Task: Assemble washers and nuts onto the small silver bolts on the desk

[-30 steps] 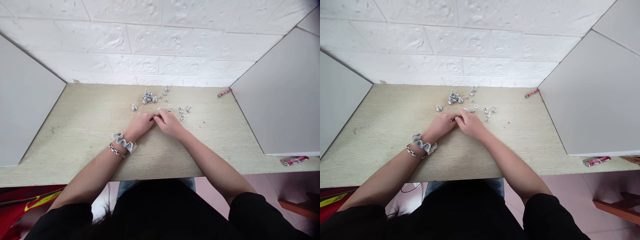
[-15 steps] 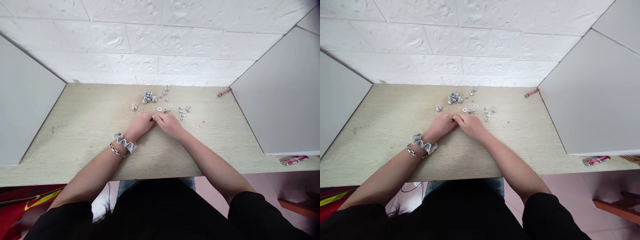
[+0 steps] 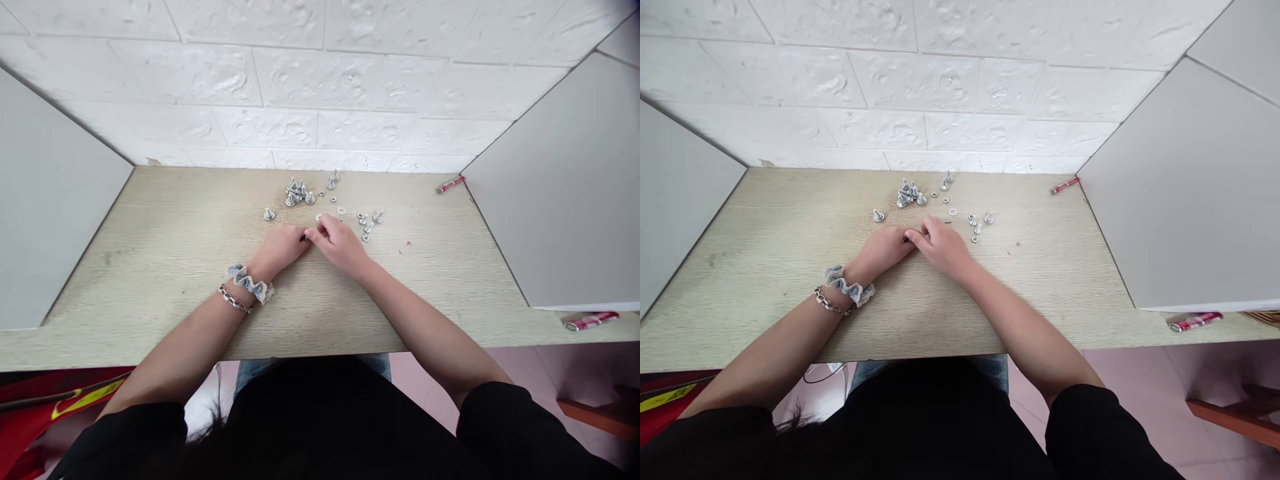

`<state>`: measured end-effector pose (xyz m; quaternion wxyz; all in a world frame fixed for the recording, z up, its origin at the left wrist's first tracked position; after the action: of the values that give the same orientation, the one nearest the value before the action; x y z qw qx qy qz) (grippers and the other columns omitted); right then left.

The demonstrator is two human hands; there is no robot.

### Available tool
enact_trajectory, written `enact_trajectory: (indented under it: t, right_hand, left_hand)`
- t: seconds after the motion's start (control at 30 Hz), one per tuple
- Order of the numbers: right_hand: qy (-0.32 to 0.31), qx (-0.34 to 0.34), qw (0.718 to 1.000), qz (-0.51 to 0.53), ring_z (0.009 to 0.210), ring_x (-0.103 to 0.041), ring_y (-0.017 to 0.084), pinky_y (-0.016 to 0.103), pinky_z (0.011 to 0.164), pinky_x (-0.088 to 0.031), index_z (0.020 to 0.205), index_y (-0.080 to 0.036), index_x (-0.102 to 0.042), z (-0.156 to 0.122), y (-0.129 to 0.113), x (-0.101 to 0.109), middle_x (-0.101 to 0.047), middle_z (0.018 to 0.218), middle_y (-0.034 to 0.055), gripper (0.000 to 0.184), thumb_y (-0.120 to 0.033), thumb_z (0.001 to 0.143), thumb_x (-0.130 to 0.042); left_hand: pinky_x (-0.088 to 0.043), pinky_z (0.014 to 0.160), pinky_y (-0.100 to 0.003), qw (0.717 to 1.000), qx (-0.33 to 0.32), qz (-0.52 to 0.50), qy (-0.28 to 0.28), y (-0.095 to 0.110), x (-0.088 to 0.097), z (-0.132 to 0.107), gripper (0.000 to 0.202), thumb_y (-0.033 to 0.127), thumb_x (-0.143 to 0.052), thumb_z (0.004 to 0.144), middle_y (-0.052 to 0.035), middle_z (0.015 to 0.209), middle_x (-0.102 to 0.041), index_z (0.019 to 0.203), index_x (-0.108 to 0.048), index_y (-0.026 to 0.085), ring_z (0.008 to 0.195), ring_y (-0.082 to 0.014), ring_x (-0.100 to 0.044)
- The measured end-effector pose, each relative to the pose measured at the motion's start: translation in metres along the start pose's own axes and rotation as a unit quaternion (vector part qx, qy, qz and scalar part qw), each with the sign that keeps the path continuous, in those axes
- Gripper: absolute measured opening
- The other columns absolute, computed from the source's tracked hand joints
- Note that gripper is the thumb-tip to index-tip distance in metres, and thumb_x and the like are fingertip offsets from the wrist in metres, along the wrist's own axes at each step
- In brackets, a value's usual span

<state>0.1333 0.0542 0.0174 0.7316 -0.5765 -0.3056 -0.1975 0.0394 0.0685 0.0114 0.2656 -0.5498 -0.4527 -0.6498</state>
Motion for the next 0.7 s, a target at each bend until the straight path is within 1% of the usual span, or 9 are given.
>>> enact_trajectory:
  t: [0.07, 0.13, 0.3, 0.37, 0.43, 0.47, 0.53, 0.6, 0.7]
  right_hand:
    - [-0.023, -0.007, 1.000, -0.012, 0.063, -0.045, 0.014, 0.029, 0.061, -0.030, 0.066, -0.021, -0.040, 0.001, 0.002, -0.004, -0.053, 0.067, 0.0002, 0.038, -0.047, 0.093, -0.040]
    - [-0.045, -0.004, 0.999, -0.016, 0.064, -0.046, 0.014, 0.029, 0.061, -0.029, 0.064, -0.020, -0.043, 0.001, 0.002, -0.008, -0.055, 0.066, 0.0010, 0.042, -0.049, 0.095, -0.038]
    - [-0.045, 0.008, 0.999, -0.030, 0.069, -0.050, 0.016, 0.030, 0.063, -0.033, 0.071, -0.020, -0.046, 0.000, -0.003, -0.011, -0.059, 0.075, 0.0032, 0.034, -0.041, 0.096, -0.036]
    - [-0.038, 0.024, 0.999, -0.025, 0.073, -0.051, 0.017, 0.030, 0.065, -0.036, 0.079, -0.020, -0.046, -0.001, -0.007, -0.011, -0.060, 0.080, 0.0042, 0.022, -0.035, 0.093, -0.039]
    - [-0.037, 0.055, 0.998, -0.015, 0.080, -0.053, 0.020, 0.032, 0.071, -0.040, 0.087, -0.020, -0.047, -0.002, -0.012, -0.010, -0.060, 0.088, 0.0062, 0.007, -0.025, 0.087, -0.041]
    - [-0.037, 0.072, 0.997, -0.013, 0.084, -0.054, 0.021, 0.034, 0.075, -0.041, 0.090, -0.020, -0.047, -0.003, -0.015, -0.010, -0.060, 0.092, 0.0074, 0.010, -0.019, 0.082, -0.042]
    - [-0.030, 0.097, 0.995, -0.008, 0.093, -0.054, 0.023, 0.037, 0.082, -0.042, 0.097, -0.020, -0.047, -0.004, -0.019, -0.009, -0.060, 0.099, 0.0092, 0.026, -0.012, 0.073, -0.042]
    - [-0.010, 0.093, 0.996, 0.001, 0.097, -0.054, 0.023, 0.038, 0.085, -0.042, 0.100, -0.020, -0.046, -0.005, -0.019, -0.005, -0.060, 0.102, 0.0094, 0.029, -0.013, 0.073, -0.043]
    - [0.022, 0.048, 0.999, -0.001, 0.088, -0.054, 0.021, 0.034, 0.078, -0.041, 0.090, -0.020, -0.047, -0.002, -0.010, 0.003, -0.060, 0.092, 0.0068, 0.009, -0.027, 0.085, -0.044]
  left_hand:
    - [-0.043, 0.066, -0.029, 1.000, 0.005, 0.008, 0.003, 0.000, 0.000, 0.000, 0.032, 0.029, -0.044, 0.090, -0.0093, 0.085, -0.074, 0.088, -0.074, 0.018, 0.077, -0.0216, -0.066]
    - [-0.044, 0.067, -0.029, 1.000, 0.008, 0.012, -0.001, 0.000, -0.001, -0.001, 0.033, 0.030, -0.044, 0.091, -0.0095, 0.085, -0.074, 0.086, -0.074, 0.018, 0.077, -0.0217, -0.066]
    - [-0.045, 0.068, -0.029, 1.000, -0.002, -0.004, -0.009, 0.002, -0.001, -0.001, 0.032, 0.028, -0.043, 0.091, -0.0090, 0.087, -0.074, 0.091, -0.074, 0.019, 0.078, -0.0219, -0.066]
    - [-0.044, 0.068, -0.029, 1.000, 0.004, -0.011, -0.006, 0.001, 0.001, -0.001, 0.030, 0.025, -0.044, 0.090, -0.0081, 0.088, -0.074, 0.093, -0.074, 0.019, 0.078, -0.0216, -0.066]
    - [-0.044, 0.068, -0.030, 1.000, 0.015, -0.011, -0.002, -0.002, 0.003, -0.001, 0.028, 0.024, -0.047, 0.088, -0.0079, 0.088, -0.074, 0.094, -0.074, 0.020, 0.078, -0.0223, -0.067]
    - [-0.044, 0.067, -0.030, 1.000, 0.019, -0.013, 0.000, -0.003, 0.004, -0.001, 0.028, 0.024, -0.047, 0.088, -0.0079, 0.088, -0.074, 0.096, -0.074, 0.020, 0.078, -0.0227, -0.067]
    - [-0.043, 0.066, -0.030, 1.000, 0.025, -0.018, 0.006, -0.004, 0.006, -0.001, 0.028, 0.026, -0.048, 0.088, -0.0076, 0.089, -0.074, 0.101, -0.073, 0.021, 0.078, -0.0228, -0.067]
    - [-0.043, 0.066, -0.029, 0.999, 0.028, -0.022, 0.009, -0.004, 0.007, -0.001, 0.029, 0.027, -0.049, 0.089, -0.0069, 0.087, -0.074, 0.103, -0.073, 0.022, 0.077, -0.0217, -0.066]
    - [-0.043, 0.066, -0.029, 1.000, 0.021, -0.013, 0.009, -0.001, 0.006, -0.002, 0.029, 0.027, -0.047, 0.089, -0.0067, 0.084, -0.074, 0.100, -0.074, 0.022, 0.075, -0.0204, -0.065]
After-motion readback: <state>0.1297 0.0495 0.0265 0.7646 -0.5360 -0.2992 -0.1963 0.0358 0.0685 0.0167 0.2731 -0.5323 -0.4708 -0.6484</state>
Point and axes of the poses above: each hand's wrist, its own z-axis towards the middle knuckle, its own x-axis out of the back of the hand, y = z × x, the point moved 9 cm from there along z, towards the middle knuckle
